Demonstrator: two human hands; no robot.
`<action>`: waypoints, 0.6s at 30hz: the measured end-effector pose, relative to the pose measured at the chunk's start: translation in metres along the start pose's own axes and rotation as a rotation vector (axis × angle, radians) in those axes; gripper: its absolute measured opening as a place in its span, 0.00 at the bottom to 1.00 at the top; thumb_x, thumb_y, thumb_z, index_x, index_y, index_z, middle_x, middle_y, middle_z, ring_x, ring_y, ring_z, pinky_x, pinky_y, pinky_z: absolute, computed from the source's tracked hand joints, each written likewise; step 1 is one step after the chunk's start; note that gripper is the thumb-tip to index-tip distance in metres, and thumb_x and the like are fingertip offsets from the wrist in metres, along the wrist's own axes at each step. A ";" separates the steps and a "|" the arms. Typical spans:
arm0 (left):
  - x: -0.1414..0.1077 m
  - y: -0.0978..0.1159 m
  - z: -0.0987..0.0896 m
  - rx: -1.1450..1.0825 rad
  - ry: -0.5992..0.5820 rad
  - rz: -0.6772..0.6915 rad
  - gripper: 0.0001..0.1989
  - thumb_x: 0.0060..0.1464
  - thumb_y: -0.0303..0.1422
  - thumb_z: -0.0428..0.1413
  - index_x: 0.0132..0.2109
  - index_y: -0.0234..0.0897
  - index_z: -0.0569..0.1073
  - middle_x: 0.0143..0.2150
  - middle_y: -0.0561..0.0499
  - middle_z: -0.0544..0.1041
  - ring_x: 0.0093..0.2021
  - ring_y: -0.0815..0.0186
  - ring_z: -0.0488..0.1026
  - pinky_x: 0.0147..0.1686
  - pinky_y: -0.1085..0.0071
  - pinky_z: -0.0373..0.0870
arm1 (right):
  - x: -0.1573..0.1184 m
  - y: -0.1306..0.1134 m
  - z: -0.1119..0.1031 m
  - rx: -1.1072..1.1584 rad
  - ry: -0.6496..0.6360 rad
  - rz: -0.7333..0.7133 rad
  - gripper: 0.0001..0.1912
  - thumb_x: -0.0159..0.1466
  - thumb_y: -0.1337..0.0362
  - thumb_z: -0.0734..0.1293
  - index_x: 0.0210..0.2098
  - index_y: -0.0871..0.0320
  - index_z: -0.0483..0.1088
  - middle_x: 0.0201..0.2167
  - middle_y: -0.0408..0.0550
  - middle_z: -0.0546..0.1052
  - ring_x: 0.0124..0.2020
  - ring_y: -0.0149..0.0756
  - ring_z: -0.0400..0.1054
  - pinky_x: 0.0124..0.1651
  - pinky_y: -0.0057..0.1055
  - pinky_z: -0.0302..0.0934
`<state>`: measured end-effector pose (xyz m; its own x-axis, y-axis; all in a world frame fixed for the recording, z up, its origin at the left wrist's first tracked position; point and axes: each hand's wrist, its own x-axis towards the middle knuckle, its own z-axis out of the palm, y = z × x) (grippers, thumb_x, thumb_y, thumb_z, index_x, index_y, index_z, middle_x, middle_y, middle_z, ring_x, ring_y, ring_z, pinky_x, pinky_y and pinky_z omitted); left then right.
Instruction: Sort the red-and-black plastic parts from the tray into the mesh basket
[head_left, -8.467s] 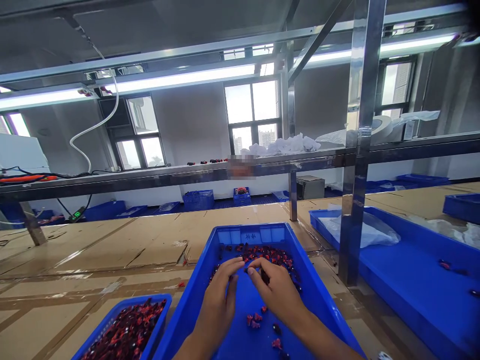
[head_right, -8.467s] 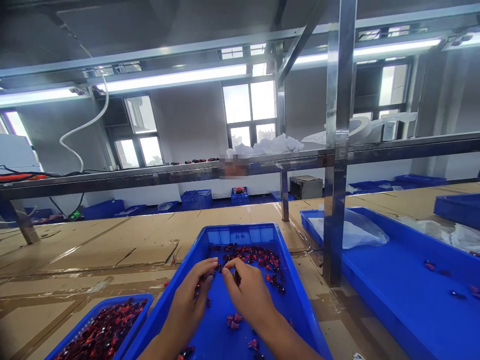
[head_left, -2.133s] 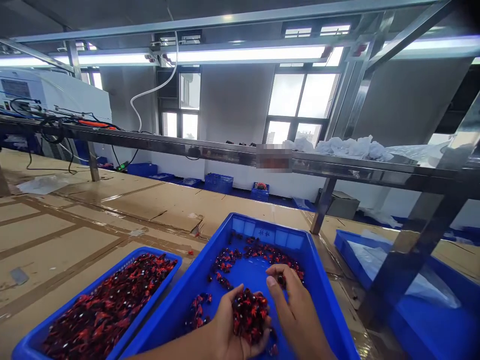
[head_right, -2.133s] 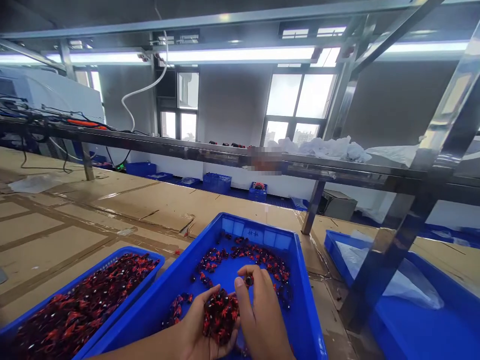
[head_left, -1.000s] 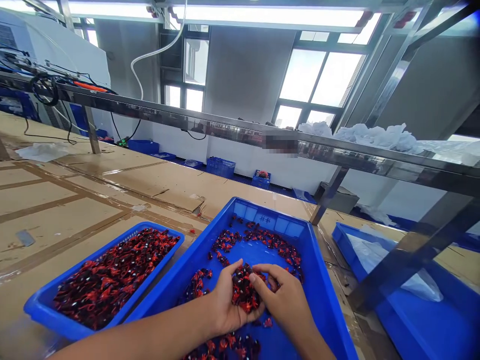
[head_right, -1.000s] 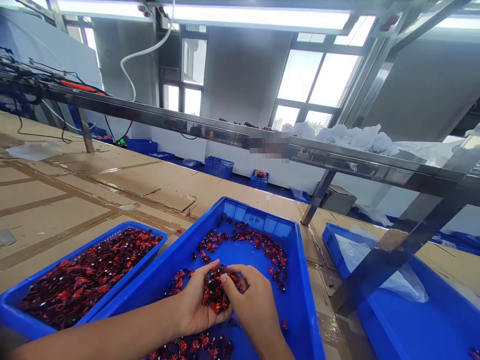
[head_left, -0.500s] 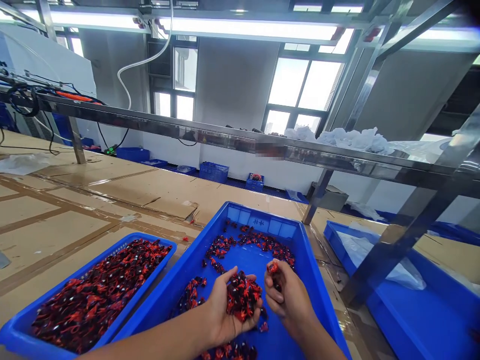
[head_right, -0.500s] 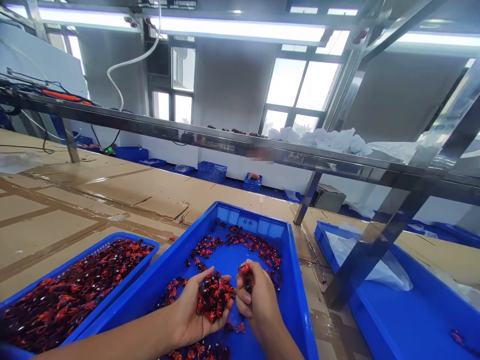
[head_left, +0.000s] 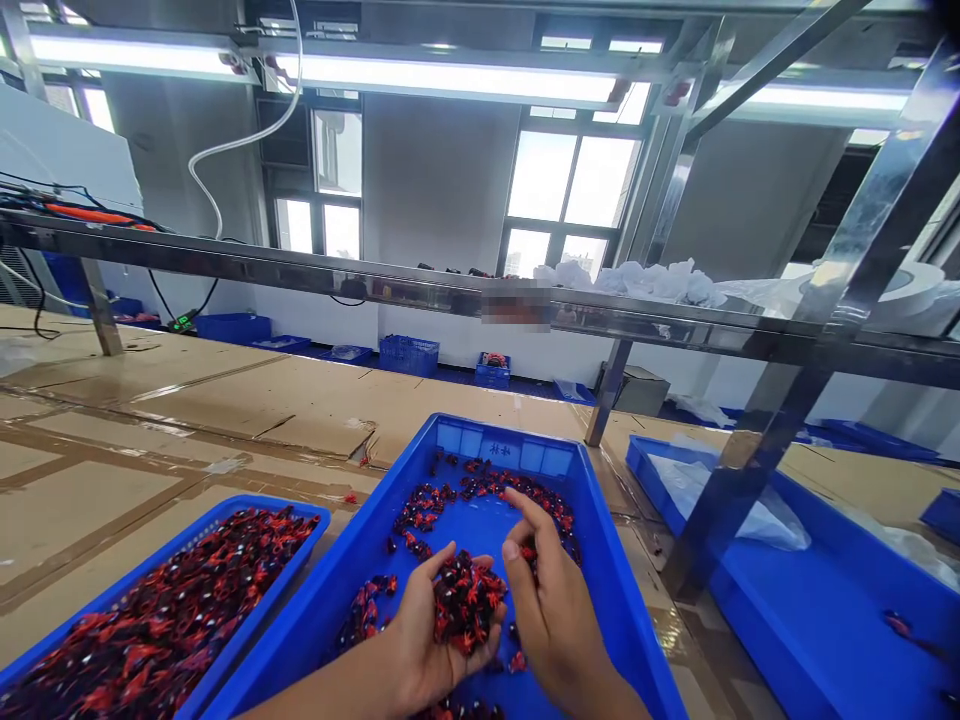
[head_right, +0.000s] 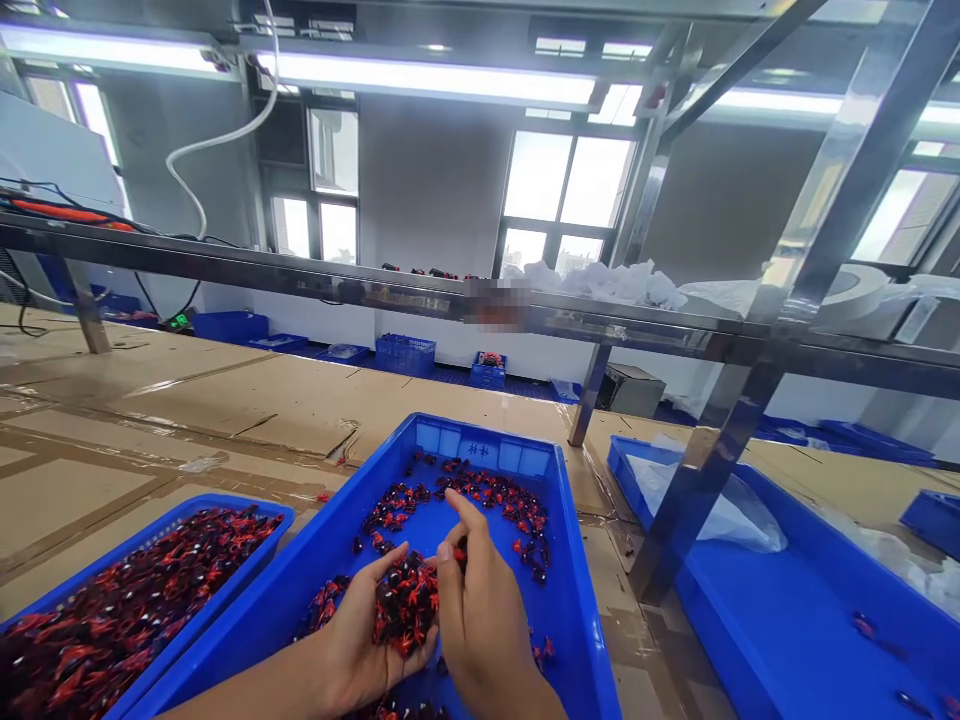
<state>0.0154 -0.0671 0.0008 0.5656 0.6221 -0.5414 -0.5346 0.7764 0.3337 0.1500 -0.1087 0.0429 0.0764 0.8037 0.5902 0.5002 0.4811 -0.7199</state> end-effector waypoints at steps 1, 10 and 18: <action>0.000 0.000 0.000 0.003 -0.002 0.001 0.18 0.52 0.45 0.57 0.40 0.34 0.73 0.31 0.44 0.76 0.30 0.60 0.75 0.31 0.68 0.71 | -0.003 -0.001 0.000 -0.100 0.016 -0.111 0.22 0.68 0.62 0.58 0.62 0.52 0.56 0.35 0.46 0.74 0.31 0.35 0.71 0.35 0.30 0.66; 0.003 -0.004 -0.004 0.007 -0.032 -0.002 0.17 0.52 0.46 0.56 0.32 0.34 0.72 0.26 0.47 0.75 0.25 0.63 0.73 0.30 0.67 0.72 | -0.015 -0.001 0.001 -0.226 0.076 -0.482 0.31 0.65 0.70 0.64 0.64 0.49 0.53 0.39 0.46 0.80 0.35 0.38 0.74 0.39 0.32 0.67; 0.005 0.002 -0.005 -0.003 -0.054 0.015 0.20 0.52 0.46 0.56 0.45 0.37 0.73 0.33 0.45 0.77 0.30 0.59 0.76 0.30 0.67 0.71 | 0.006 0.027 0.003 0.538 -0.079 0.573 0.12 0.58 0.56 0.66 0.34 0.58 0.70 0.15 0.31 0.56 0.12 0.22 0.41 0.14 0.22 0.39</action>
<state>0.0139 -0.0629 -0.0055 0.5905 0.6382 -0.4940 -0.5453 0.7667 0.3388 0.1613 -0.0895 0.0262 0.1246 0.9903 0.0608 -0.0863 0.0719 -0.9937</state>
